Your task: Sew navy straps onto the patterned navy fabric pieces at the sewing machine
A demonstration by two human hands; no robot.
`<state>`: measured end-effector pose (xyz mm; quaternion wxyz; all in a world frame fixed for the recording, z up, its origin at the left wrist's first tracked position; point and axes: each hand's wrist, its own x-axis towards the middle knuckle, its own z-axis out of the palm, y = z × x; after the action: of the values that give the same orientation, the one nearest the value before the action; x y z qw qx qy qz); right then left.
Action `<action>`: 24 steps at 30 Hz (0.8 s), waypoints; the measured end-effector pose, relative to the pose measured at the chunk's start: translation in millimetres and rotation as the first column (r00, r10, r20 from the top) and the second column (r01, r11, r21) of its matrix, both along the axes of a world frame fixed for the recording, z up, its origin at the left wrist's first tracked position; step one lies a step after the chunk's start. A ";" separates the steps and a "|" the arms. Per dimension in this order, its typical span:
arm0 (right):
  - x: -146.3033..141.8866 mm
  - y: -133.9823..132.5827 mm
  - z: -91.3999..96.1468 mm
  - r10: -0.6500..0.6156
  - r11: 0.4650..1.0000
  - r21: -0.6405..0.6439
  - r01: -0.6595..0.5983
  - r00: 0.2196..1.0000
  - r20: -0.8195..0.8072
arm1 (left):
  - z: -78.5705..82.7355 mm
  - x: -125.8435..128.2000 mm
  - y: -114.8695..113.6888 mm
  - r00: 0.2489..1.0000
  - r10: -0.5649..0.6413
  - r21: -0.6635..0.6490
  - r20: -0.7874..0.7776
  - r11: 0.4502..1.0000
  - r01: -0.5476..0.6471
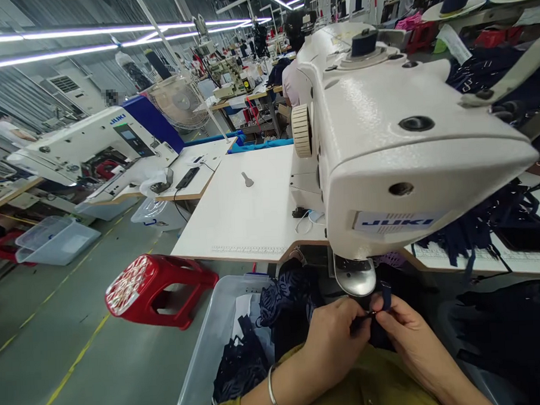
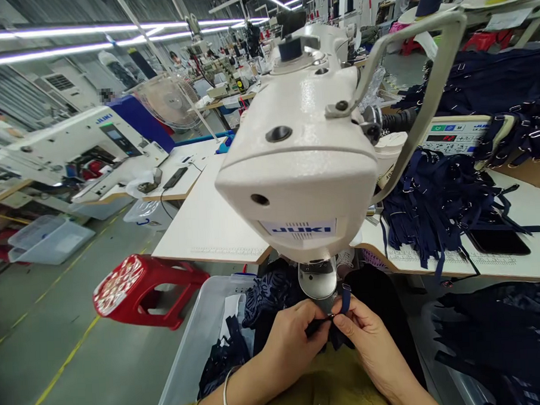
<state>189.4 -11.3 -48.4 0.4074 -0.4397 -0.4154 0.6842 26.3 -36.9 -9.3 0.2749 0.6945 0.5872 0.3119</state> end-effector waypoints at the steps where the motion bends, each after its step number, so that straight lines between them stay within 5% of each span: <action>1: 1.8 0.5 0.1 0.001 0.999 0.045 -0.003 0.999 0.055 | 0.6 -0.2 -0.7 1.000 -0.009 0.037 -0.025 0.999 0.010; 11: 7.9 -6.8 -4.5 -0.121 0.869 0.490 0.072 0.990 0.070 | 8.7 2.5 -3.2 0.984 0.000 0.359 -0.178 0.931 0.065; 17: 10.5 -6.2 -8.0 -0.155 0.851 0.521 0.071 0.981 0.119 | 16.6 -0.3 -1.5 0.983 -0.021 0.358 -0.183 0.930 0.086; 24: 6.0 -3.8 9.1 -0.203 0.845 0.532 0.055 0.953 0.225 | 15.6 0.3 -0.9 0.990 -0.041 0.259 -0.138 0.963 0.076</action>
<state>195.4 -15.1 -39.4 0.4952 -0.4304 -0.6057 0.4502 26.6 -37.8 6.3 0.1499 0.7611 0.5364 0.3325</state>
